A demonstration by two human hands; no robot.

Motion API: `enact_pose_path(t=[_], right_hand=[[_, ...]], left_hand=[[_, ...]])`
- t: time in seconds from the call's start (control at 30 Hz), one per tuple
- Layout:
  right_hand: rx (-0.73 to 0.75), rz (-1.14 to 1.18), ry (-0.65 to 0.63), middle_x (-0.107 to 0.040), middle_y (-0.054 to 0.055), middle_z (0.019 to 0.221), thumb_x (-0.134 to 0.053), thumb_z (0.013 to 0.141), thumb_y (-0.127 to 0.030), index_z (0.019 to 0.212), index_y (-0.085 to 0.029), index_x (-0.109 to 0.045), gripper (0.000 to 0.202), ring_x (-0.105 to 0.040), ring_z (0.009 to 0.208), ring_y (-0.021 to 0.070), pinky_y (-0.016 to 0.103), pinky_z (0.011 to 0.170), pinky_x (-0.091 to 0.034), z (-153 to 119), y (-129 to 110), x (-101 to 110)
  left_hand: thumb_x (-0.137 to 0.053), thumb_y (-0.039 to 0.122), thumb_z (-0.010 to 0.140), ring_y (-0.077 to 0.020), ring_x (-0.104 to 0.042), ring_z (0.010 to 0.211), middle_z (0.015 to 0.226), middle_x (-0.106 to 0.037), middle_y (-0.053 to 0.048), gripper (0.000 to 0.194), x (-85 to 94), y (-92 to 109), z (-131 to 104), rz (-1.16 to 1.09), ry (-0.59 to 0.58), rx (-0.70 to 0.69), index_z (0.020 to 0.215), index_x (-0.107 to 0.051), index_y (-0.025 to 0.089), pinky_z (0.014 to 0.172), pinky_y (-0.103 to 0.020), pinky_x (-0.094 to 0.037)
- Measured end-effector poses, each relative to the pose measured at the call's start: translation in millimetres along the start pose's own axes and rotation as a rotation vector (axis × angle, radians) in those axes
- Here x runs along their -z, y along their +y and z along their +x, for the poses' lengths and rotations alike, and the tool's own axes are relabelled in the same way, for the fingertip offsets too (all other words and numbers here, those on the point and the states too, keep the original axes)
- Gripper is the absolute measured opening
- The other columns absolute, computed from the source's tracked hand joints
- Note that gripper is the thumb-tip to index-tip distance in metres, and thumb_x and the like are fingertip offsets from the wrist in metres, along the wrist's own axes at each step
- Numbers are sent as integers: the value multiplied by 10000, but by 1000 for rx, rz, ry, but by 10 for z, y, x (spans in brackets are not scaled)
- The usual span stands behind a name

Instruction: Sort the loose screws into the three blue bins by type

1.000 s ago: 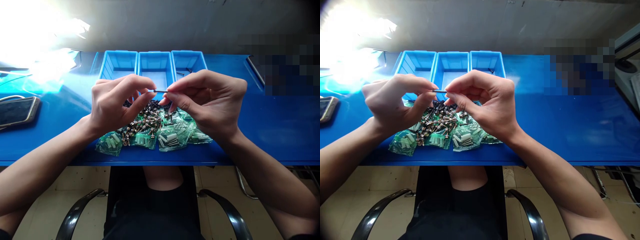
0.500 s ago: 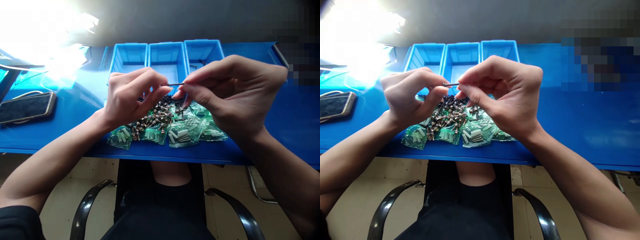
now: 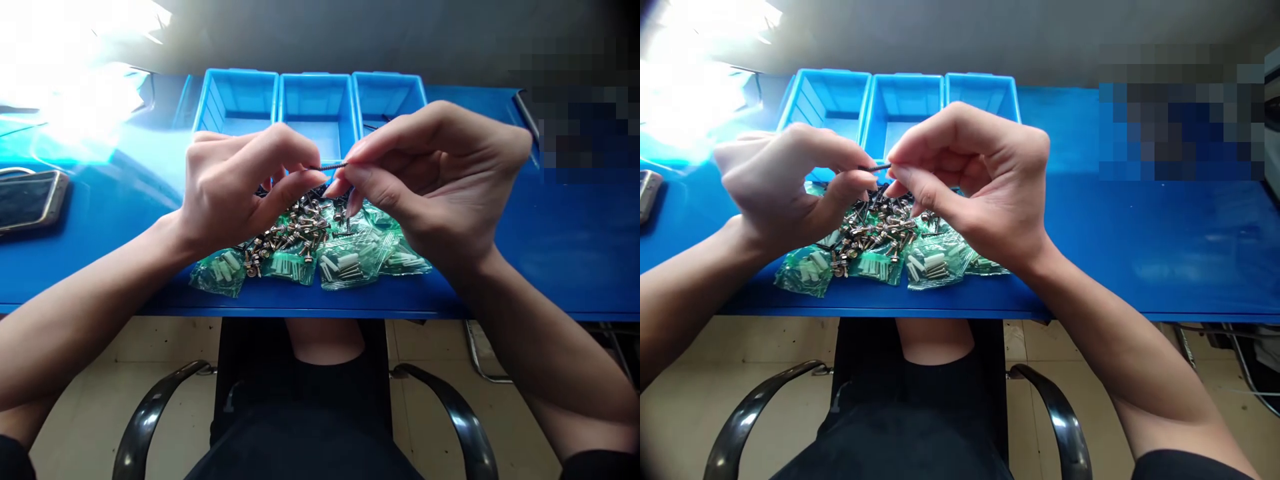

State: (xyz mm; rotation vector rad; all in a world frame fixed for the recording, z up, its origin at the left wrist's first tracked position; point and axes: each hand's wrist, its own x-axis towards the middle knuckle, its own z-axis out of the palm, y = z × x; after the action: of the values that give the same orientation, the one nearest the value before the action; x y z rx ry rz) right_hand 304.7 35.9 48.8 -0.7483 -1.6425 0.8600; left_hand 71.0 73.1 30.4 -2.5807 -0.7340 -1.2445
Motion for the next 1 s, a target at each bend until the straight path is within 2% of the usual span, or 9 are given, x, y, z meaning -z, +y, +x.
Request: enact_pose_path(t=[0.17,0.33,0.43,0.5,0.57,0.7,0.77,0.87,1.0], right_hand=[[27,14,50,-803,-14,918,-820,954,-113,989,-256,-814,148,-828,848,222,373,650,-705,-16,2,-49],[121,-58,409,-784,40,858,-839,938,-113,931,-205,-809,97,-806,792,231,359,564,-627,178,169,180],[76,-75,436,-820,60,857,-865,897,-110,940,-192,-837,97,-795,728,218,328,495,-580,288,313,360],[81,-87,358,-830,43,855,-856,916,-144,1022,-222,-855,132,-749,634,178,312,455,-534,293,344,411],[119,-178,187,-822,17,849,-844,939,-178,1073,-257,-860,157,-716,620,159,316,481,-535,250,303,409],[236,-436,-412,-815,58,1084,-768,988,-181,1201,-264,-824,236,-754,839,194,359,657,-640,140,160,385],[298,-543,-617,-793,99,1161,-703,1012,-138,1282,-239,-790,301,-772,952,226,391,752,-678,115,147,401],[360,-658,-687,-792,111,1143,-653,1037,-105,1235,-221,-788,266,-777,1015,246,397,795,-685,110,201,422],[451,-715,-641,-804,97,1017,-638,1059,-116,1059,-202,-799,183,-769,889,234,379,716,-651,117,254,392]], left_hand=[[-493,416,1199,-47,-656,705,808,-719,52,377,0,-65,9,-18,56,-52,969,-698,199,638,-250,-483],[-463,253,1200,-17,-682,879,866,-723,61,354,117,-186,63,98,83,283,969,-716,165,816,-212,-600],[-470,269,1201,-11,-639,879,920,-729,65,356,155,-264,78,181,8,325,962,-711,164,820,-215,-609],[-499,286,1190,-38,-635,898,959,-741,45,326,133,-304,72,226,-53,281,973,-712,167,830,-258,-617],[-568,272,1149,-86,-685,948,1017,-772,13,231,82,-331,53,209,-63,226,1008,-722,173,843,-309,-632],[-634,248,1078,-201,-783,1042,1134,-818,-36,104,4,-374,1,108,-104,78,1078,-735,222,858,-391,-674],[-640,225,1055,-233,-807,1052,1100,-829,-32,98,9,-393,-18,92,-145,6,1084,-731,247,830,-410,-691],[-654,212,1032,-247,-828,1039,1078,-837,-23,114,49,-403,-24,111,-168,-40,1091,-734,269,776,-408,-703],[-662,243,1039,-281,-814,1162,1224,-825,-46,159,66,-409,-18,112,-223,-32,1165,-758,260,886,-442,-729]])
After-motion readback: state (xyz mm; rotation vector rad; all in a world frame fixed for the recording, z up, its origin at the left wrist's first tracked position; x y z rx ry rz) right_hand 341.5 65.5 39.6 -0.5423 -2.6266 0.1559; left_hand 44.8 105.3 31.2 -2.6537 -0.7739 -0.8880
